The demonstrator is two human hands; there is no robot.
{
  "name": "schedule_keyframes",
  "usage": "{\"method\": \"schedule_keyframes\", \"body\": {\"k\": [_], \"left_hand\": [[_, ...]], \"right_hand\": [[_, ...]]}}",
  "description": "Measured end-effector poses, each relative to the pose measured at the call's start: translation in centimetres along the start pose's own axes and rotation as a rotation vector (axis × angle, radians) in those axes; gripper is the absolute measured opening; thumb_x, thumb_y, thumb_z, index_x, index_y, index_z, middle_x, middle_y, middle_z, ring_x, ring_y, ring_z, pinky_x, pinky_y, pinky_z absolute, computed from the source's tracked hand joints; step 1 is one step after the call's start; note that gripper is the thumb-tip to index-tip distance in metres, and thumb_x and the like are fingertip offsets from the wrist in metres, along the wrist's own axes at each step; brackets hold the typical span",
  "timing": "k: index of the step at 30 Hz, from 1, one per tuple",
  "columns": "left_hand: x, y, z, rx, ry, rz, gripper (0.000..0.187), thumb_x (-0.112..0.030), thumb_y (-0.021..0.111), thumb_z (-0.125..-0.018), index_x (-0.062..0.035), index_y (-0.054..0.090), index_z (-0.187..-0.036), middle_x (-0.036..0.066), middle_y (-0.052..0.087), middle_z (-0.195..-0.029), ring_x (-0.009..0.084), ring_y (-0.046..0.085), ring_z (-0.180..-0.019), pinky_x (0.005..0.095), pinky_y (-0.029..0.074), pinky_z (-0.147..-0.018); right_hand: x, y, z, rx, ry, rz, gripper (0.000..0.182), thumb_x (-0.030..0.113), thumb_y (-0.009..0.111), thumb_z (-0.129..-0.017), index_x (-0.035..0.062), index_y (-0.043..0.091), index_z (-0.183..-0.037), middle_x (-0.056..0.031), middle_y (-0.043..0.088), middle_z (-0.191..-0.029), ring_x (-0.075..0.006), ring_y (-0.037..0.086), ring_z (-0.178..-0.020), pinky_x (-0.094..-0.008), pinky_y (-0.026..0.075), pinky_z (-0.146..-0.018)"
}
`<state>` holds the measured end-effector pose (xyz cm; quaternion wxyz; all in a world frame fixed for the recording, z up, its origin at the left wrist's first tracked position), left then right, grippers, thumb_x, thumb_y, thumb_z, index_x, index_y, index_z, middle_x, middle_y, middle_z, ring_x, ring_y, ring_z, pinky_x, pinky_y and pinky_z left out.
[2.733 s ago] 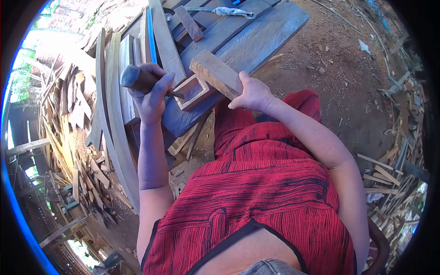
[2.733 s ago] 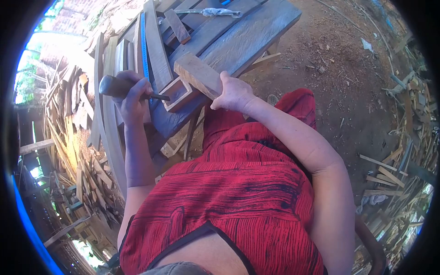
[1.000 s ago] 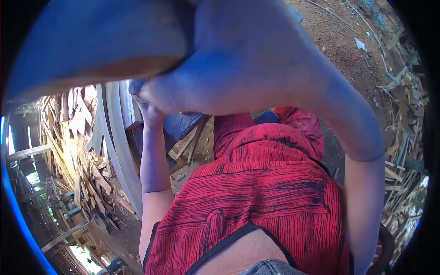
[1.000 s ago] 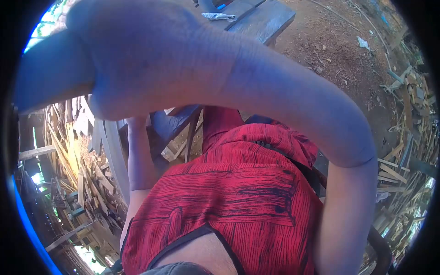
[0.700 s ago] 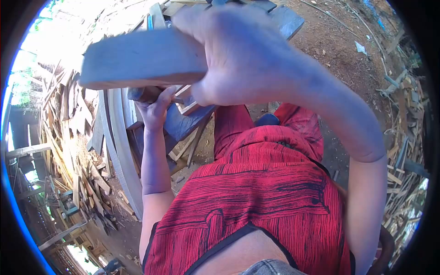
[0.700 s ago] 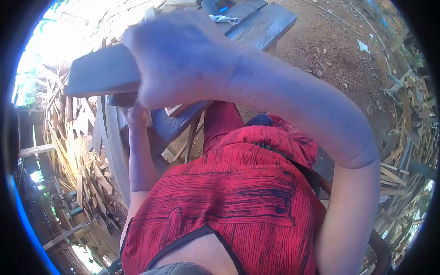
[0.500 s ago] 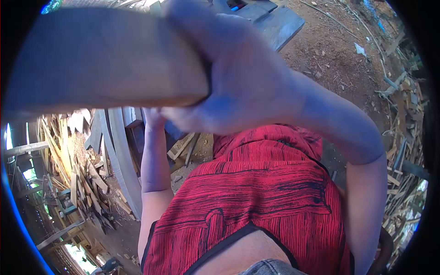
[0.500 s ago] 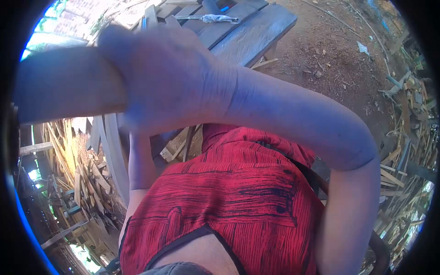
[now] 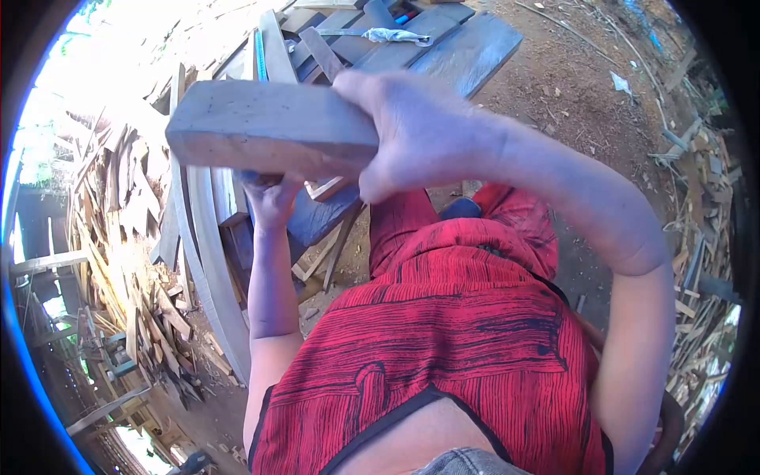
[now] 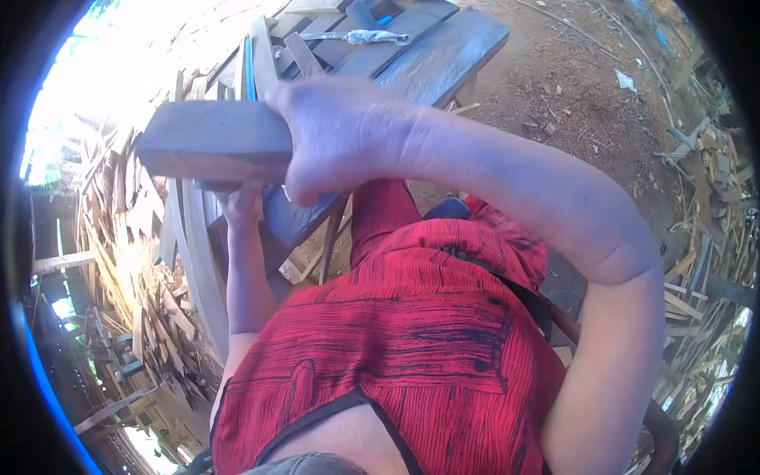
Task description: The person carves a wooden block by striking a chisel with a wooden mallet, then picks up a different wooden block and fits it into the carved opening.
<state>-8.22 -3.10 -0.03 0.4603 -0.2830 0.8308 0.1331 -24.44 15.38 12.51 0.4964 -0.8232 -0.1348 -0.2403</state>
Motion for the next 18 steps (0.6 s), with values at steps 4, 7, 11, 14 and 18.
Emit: {"method": "schedule_keyframes", "body": {"k": [4,7,11,14,18], "left_hand": [[-1.1,-0.4,0.1,-0.012,-0.153,0.055,0.025,-0.001,0.067,-0.073,-0.0062,0.056,-0.096,0.003,0.056,-0.076,0.0111,0.054,-0.067,0.0273,0.046,-0.065],[0.2,-1.1,0.1,0.045,-0.066,-0.053,0.031,-0.009,0.072,-0.072,-0.0047,0.057,-0.098,0.005,0.059,-0.097,0.0146,0.056,-0.088,0.0325,0.045,-0.082],[1.8,-2.0,1.2,-0.119,0.07,-0.227,0.033,-0.006,0.069,-0.075,-0.0039,0.056,-0.104,0.008,0.061,-0.101,0.0175,0.059,-0.09,0.036,0.048,-0.084],[-1.9,0.5,0.2,-0.096,-0.161,-0.011,0.034,-0.005,0.07,-0.074,-0.0031,0.055,-0.105,0.01,0.061,-0.095,0.019,0.061,-0.084,0.0356,0.05,-0.08],[0.3,-1.6,0.5,0.04,-0.093,0.077,0.036,-0.005,0.071,-0.074,-0.0021,0.055,-0.106,0.01,0.062,-0.093,0.0194,0.061,-0.081,0.0345,0.05,-0.079]], "right_hand": [[1.0,-2.4,-0.7,-0.051,0.032,-0.368,0.055,0.025,0.074,-0.055,-0.0021,0.061,-0.101,-0.0212,0.066,-0.081,-0.0348,0.068,-0.073,-0.0402,0.054,-0.068],[2.3,-1.4,-0.4,-0.28,-0.041,-0.418,0.056,0.025,0.075,-0.054,0.0011,0.059,-0.103,-0.0207,0.066,-0.082,-0.0356,0.067,-0.074,-0.0414,0.054,-0.068],[0.3,1.0,0.9,-0.084,-0.043,-0.188,0.044,0.015,0.073,-0.058,0.0026,0.055,-0.097,-0.0173,0.063,-0.078,-0.035,0.064,-0.074,-0.0405,0.052,-0.069],[0.5,-0.7,0.1,0.047,0.048,-0.051,0.041,0.009,0.075,-0.058,0.0026,0.053,-0.092,-0.0139,0.061,-0.075,-0.0302,0.062,-0.07,-0.0338,0.05,-0.067],[1.0,-0.5,-0.2,-0.323,-0.146,-0.333,0.053,0.026,0.075,-0.057,0.0024,0.057,-0.101,-0.0185,0.066,-0.079,-0.035,0.067,-0.073,-0.0413,0.053,-0.068]]}}
Point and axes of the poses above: each hand's wrist, its own z-axis away from the middle knuckle, its own y-axis out of the palm, x = y × z, the point moved 1 cm from there along -z, towards the middle knuckle
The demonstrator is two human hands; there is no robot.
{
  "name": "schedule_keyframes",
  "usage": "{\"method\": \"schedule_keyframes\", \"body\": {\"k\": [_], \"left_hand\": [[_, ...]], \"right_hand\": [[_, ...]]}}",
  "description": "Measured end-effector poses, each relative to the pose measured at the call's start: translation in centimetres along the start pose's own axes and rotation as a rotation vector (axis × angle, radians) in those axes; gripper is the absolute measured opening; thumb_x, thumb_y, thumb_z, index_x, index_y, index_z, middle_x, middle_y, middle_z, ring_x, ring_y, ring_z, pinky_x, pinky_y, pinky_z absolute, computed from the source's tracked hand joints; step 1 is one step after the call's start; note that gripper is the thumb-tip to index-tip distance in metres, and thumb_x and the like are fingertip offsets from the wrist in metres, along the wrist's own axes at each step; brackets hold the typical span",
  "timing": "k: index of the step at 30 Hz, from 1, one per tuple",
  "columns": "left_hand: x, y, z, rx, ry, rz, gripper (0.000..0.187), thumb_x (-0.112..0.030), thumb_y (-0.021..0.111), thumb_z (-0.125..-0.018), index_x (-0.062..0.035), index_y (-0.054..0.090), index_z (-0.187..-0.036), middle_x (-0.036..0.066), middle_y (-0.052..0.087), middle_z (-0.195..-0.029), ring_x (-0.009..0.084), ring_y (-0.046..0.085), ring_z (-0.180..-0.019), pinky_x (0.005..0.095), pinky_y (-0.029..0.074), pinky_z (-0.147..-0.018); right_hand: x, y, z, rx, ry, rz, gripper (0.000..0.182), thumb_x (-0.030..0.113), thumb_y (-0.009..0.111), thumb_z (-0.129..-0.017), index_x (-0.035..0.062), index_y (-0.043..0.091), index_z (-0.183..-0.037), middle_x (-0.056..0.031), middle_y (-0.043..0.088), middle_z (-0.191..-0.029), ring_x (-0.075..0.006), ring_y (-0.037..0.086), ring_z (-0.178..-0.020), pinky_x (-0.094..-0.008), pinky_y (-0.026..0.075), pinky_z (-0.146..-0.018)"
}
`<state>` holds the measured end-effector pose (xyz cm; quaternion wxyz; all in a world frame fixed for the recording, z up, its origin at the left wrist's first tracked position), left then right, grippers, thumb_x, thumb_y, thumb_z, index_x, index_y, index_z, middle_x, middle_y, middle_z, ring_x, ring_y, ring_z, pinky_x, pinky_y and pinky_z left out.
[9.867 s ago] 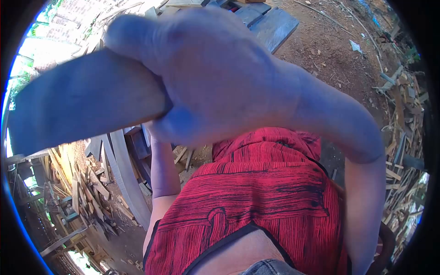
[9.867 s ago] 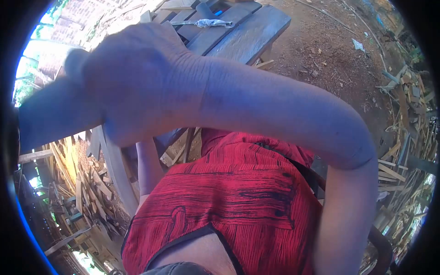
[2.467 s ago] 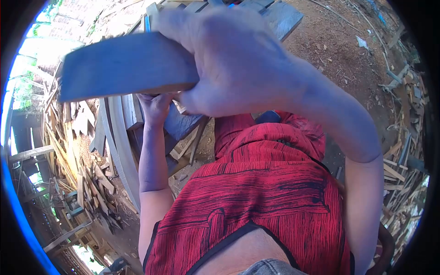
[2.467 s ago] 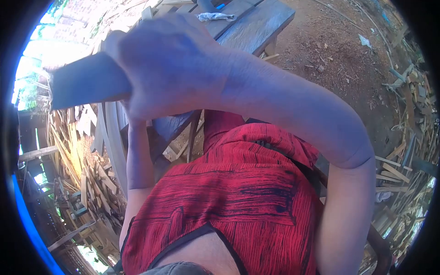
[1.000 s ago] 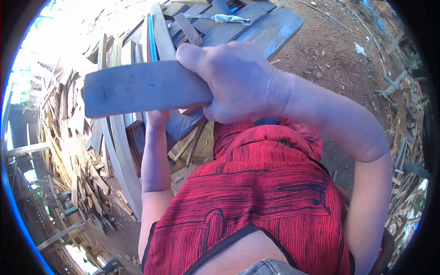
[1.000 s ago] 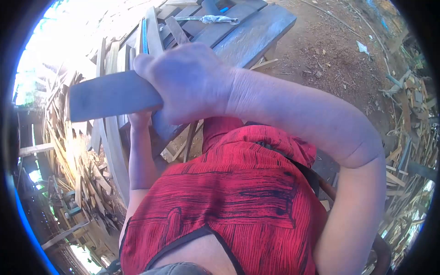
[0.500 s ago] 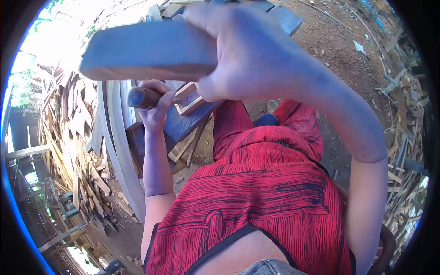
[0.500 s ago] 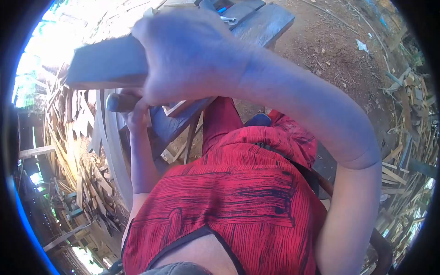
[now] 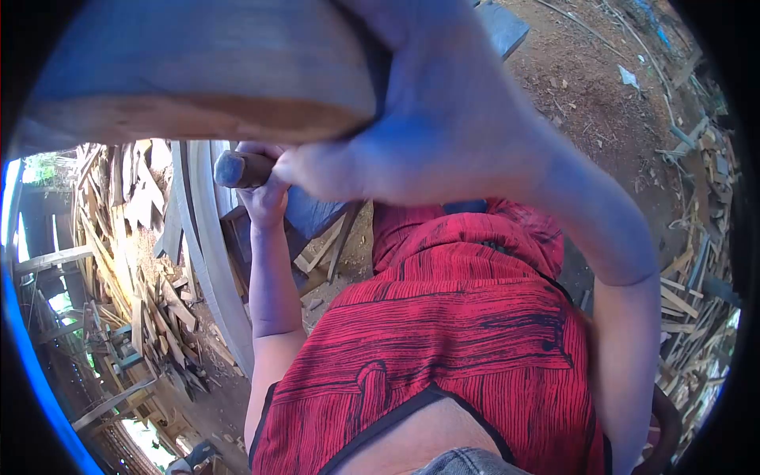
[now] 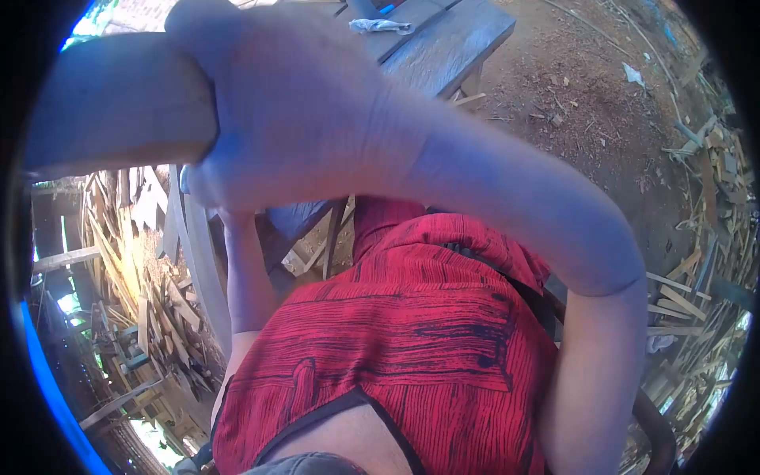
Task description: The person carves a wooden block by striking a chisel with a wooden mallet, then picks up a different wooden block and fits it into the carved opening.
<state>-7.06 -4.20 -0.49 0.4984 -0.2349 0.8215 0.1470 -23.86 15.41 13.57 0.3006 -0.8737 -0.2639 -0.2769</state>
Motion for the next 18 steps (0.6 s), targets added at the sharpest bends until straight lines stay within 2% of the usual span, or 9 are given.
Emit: {"method": "schedule_keyframes", "body": {"k": [1,2,3,4,6,8,12,14,18], "left_hand": [[2.4,0.7,0.8,-0.408,-0.056,0.165,0.038,-0.008,0.071,-0.076,-0.0015,0.055,-0.109,0.01,0.063,-0.095,0.0191,0.06,-0.083,0.0335,0.049,-0.078],[4.3,-1.3,1.5,-0.407,-0.054,0.163,0.038,-0.008,0.071,-0.076,-0.0015,0.055,-0.109,0.01,0.063,-0.095,0.0191,0.06,-0.083,0.0335,0.049,-0.078],[5.6,-4.4,2.1,-0.235,0.191,-0.289,0.038,-0.009,0.069,-0.077,-0.0013,0.055,-0.112,0.01,0.063,-0.097,0.0198,0.06,-0.084,0.0337,0.049,-0.079],[6.0,-5.8,2.3,-0.047,0.433,-0.737,0.039,-0.01,0.068,-0.078,-0.0011,0.055,-0.114,0.01,0.063,-0.098,0.0204,0.06,-0.085,0.0338,0.049,-0.079],[-0.3,-1.7,-0.2,0.039,0.483,-0.867,0.028,-0.004,0.061,-0.079,-0.001,0.055,-0.106,0.011,0.062,-0.09,0.0226,0.06,-0.081,0.0356,0.049,-0.078],[-1.8,-0.2,-0.6,-0.061,-0.019,0.155,0.021,0.002,0.057,-0.075,-0.0015,0.053,-0.095,0.011,0.059,-0.08,0.0225,0.059,-0.075,0.0353,0.049,-0.074],[-3.1,1.5,-0.6,-0.321,-0.067,0.003,0.018,0.003,0.057,-0.073,-0.0036,0.05,-0.088,0.01,0.054,-0.068,0.019,0.054,-0.062,0.0314,0.048,-0.064],[-1.5,0.8,0.0,-0.423,-0.094,0.083,0.018,0.002,0.057,-0.073,-0.004,0.05,-0.088,0.009,0.053,-0.067,0.0187,0.053,-0.06,0.0314,0.048,-0.062],[0.2,-1.1,-0.4,-0.62,-0.094,0.304,0.015,0.001,0.057,-0.074,-0.005,0.049,-0.086,0.007,0.05,-0.063,0.0175,0.051,-0.056,0.0319,0.046,-0.057]], "right_hand": [[-0.4,1.0,0.9,-0.017,0.027,-0.01,0.054,0.026,0.075,-0.057,0.0028,0.055,-0.102,-0.0187,0.066,-0.08,-0.0357,0.066,-0.072,-0.0418,0.053,-0.067],[-0.7,1.8,1.6,-0.035,0.055,-0.021,0.056,0.026,0.075,-0.057,0.0032,0.052,-0.104,-0.0189,0.066,-0.081,-0.0363,0.066,-0.072,-0.0423,0.053,-0.067],[-1.2,1.9,2.3,0.224,0.12,0.176,0.051,0.018,0.077,-0.058,0.0031,0.049,-0.098,-0.0165,0.062,-0.08,-0.0305,0.065,-0.075,-0.0348,0.052,-0.071],[-2.1,2.2,3.1,0.329,0.2,0.159,0.053,0.02,0.077,-0.057,0.003,0.05,-0.099,-0.019,0.061,-0.08,-0.0326,0.065,-0.076,-0.0364,0.052,-0.072],[-3.3,1.5,3.5,0.422,0.283,0.145,0.055,0.022,0.077,-0.056,0.003,0.05,-0.1,-0.0214,0.061,-0.081,-0.0347,0.065,-0.077,-0.038,0.052,-0.072],[-3.7,0.2,3.4,0.421,0.506,0.093,0.063,0.019,0.079,-0.054,0.0007,0.051,-0.108,-0.0182,0.063,-0.086,-0.0306,0.065,-0.08,-0.0346,0.051,-0.074],[-6.1,-0.5,6.2,0.198,0.566,-0.254,0.07,0.018,0.081,-0.056,-0.0008,0.051,-0.116,-0.0129,0.063,-0.095,-0.0229,0.064,-0.087,-0.031,0.05,-0.077],[-5.9,-0.9,7.2,0.015,0.702,-0.726,0.07,0.015,0.082,-0.059,-0.0012,0.051,-0.12,-0.0077,0.061,-0.101,-0.0156,0.06,-0.093,-0.0283,0.049,-0.081],[-6.7,-0.8,8.7,-0.137,0.743,-0.855,0.056,0.013,0.077,-0.064,0.0001,0.054,-0.114,-0.0092,0.064,-0.094,-0.016,0.064,-0.081,-0.0288,0.051,-0.076]]}}
Point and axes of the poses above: each hand's wrist, its own z-axis away from the middle knuckle, its own y-axis out of the palm, x = y × z, the point moved 1 cm from there along -z, towards the middle knuckle
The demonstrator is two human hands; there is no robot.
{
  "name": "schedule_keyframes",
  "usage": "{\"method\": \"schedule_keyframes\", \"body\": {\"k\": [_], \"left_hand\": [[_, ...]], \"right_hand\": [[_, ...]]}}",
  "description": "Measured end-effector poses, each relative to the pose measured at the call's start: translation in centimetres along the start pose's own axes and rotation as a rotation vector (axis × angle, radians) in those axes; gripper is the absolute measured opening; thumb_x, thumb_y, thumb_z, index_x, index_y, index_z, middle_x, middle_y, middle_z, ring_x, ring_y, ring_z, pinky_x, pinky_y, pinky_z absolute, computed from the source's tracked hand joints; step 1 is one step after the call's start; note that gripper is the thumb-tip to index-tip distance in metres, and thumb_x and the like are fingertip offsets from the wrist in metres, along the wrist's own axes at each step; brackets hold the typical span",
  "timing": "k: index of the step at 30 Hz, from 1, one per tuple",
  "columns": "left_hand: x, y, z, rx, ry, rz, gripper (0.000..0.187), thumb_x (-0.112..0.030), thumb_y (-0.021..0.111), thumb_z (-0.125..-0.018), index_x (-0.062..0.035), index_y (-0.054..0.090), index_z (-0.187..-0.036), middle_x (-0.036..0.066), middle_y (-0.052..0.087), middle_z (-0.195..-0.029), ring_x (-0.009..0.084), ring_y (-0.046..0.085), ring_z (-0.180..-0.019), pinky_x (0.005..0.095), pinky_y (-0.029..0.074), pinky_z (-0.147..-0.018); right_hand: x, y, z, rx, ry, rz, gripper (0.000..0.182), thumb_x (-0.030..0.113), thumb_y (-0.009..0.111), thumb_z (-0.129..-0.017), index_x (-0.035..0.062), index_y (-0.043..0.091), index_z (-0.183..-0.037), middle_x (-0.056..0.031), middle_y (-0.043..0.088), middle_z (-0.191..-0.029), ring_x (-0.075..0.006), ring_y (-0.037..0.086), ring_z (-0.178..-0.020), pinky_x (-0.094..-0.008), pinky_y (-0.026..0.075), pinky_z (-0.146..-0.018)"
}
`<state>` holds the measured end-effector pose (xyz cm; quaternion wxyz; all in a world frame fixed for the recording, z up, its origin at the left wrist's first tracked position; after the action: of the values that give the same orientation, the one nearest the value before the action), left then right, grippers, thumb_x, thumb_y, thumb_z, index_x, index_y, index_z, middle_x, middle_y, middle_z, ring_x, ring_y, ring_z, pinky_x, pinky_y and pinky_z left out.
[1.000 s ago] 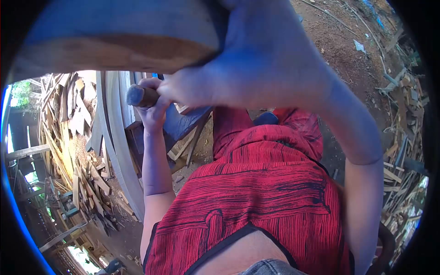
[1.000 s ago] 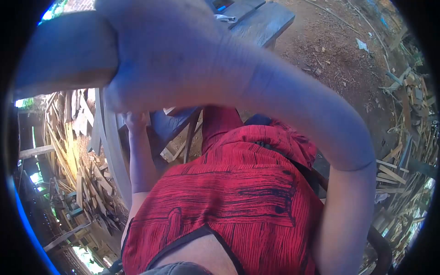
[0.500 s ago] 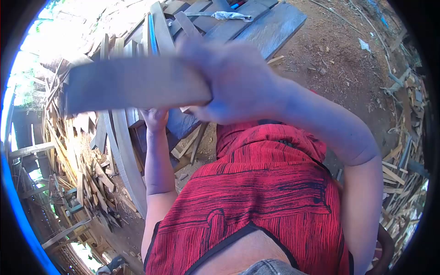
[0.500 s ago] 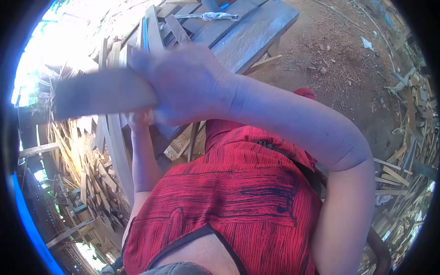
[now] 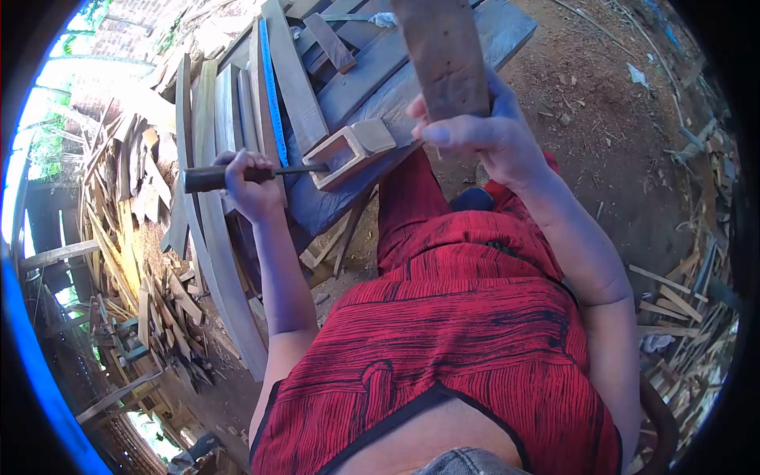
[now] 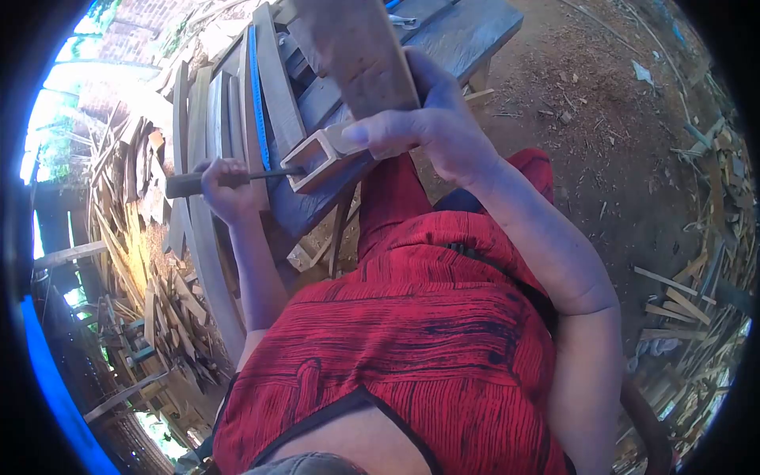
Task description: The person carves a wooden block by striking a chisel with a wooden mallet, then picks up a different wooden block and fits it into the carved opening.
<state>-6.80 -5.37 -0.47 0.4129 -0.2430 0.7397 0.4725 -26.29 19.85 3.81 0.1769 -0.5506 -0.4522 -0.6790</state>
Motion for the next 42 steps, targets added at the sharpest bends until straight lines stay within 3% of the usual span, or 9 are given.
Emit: {"method": "schedule_keyframes", "body": {"k": [7,9,25,29,32,34,35,38,42], "left_hand": [[-3.1,4.9,0.0,0.249,0.139,-0.257,0.017,0.002,0.062,-0.074,-0.0036,0.051,-0.086,0.005,0.049,-0.064,0.0155,0.054,-0.055,0.028,0.046,-0.055],[-2.6,5.7,0.5,0.337,0.101,-0.316,0.021,0.003,0.067,-0.072,-0.0028,0.055,-0.089,0.005,0.054,-0.068,0.0136,0.057,-0.057,0.0252,0.046,-0.053],[-0.7,5.7,1.4,0.402,0.007,-0.552,0.017,0.002,0.066,-0.075,-0.0018,0.054,-0.086,0.005,0.055,-0.068,0.0136,0.057,-0.057,0.0264,0.047,-0.054],[-0.4,6.3,1.9,0.399,0.04,-0.592,0.011,-0.003,0.067,-0.074,-0.0055,0.058,-0.079,0.001,0.058,-0.069,0.0071,0.056,-0.056,0.0213,0.044,-0.053],[-0.1,5.5,1.6,0.376,0.191,-0.61,0.01,-0.003,0.067,-0.074,-0.0052,0.058,-0.078,0.001,0.059,-0.069,0.0066,0.056,-0.057,0.0211,0.044,-0.054],[0.2,3.6,0.4,0.631,0.83,-0.999,0.011,-0.002,0.067,-0.073,-0.0039,0.06,-0.081,0.0,0.06,-0.067,0.0059,0.055,-0.056,0.0221,0.045,-0.055],[0.7,4.0,1.1,0.385,0.432,-0.619,0.014,-0.002,0.067,-0.073,-0.0015,0.062,-0.086,0.001,0.063,-0.072,0.0079,0.059,-0.064,0.0245,0.049,-0.064],[-0.5,4.5,1.6,0.334,0.162,-0.508,0.019,-0.003,0.066,-0.076,-0.0004,0.062,-0.095,0.005,0.065,-0.088,0.0118,0.061,-0.079,0.0285,0.05,-0.077],[2.6,-1.0,0.1,0.252,0.03,-0.287,0.021,-0.003,0.065,-0.08,0.0008,0.06,-0.1,0.008,0.063,-0.099,0.0152,0.06,-0.088,0.0302,0.048,-0.082]], "right_hand": [[-0.2,-1.1,0.1,-0.041,-0.004,-0.065,0.042,0.019,0.073,-0.067,0.0014,0.059,-0.102,-0.0093,0.065,-0.087,-0.016,0.065,-0.075,-0.0289,0.052,-0.073],[-0.2,-1.1,0.3,-0.062,-0.034,-0.081,0.058,0.01,0.076,-0.063,-0.0015,0.054,-0.115,-0.0076,0.063,-0.093,-0.0141,0.062,-0.079,-0.0267,0.052,-0.07],[1.6,0.2,0.8,-0.069,-0.023,0.192,0.066,0.012,0.081,-0.06,0.0014,0.053,-0.119,-0.0048,0.063,-0.096,-0.0107,0.061,-0.083,-0.0253,0.051,-0.071],[4.6,3.7,-0.2,-0.054,-0.516,0.401,0.063,0.011,0.081,-0.06,0.0014,0.053,-0.117,-0.0054,0.062,-0.102,-0.0143,0.063,-0.086,-0.0277,0.052,-0.072],[4.1,5.5,-1.0,0.018,-0.606,0.605,0.058,0.016,0.079,-0.059,0.0001,0.055,-0.109,-0.0137,0.064,-0.098,-0.0232,0.065,-0.085,-0.0345,0.052,-0.073],[3.9,6.0,-1.8,0.088,-0.588,0.829,0.055,0.02,0.077,-0.058,-0.0012,0.056,-0.104,-0.0205,0.065,-0.094,-0.0308,0.067,-0.084,-0.0401,0.053,-0.072],[4.2,6.3,-2.3,0.175,-0.473,0.965,0.052,0.021,0.075,-0.057,-0.0003,0.056,-0.102,-0.0213,0.065,-0.089,-0.0337,0.066,-0.083,-0.0423,0.052,-0.073],[6.6,7.4,-2.4,0.2,-0.475,1.217,0.057,0.021,0.079,-0.057,0.0017,0.053,-0.105,-0.0168,0.062,-0.079,-0.0299,0.066,-0.079,-0.0381,0.051,-0.072],[7.1,9.6,-2.0,0.148,-0.696,0.857,0.047,0.021,0.07,-0.059,-0.0015,0.055,-0.097,-0.0195,0.065,-0.076,-0.0347,0.067,-0.079,-0.0433,0.052,-0.074]]}}
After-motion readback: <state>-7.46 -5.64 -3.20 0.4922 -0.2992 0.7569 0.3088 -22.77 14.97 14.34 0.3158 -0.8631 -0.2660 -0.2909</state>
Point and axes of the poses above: each hand's wrist, its own z-axis away from the middle knuckle, its own y-axis out of the palm, x = y × z, the point moved 1 cm from there along -z, towards the middle knuckle
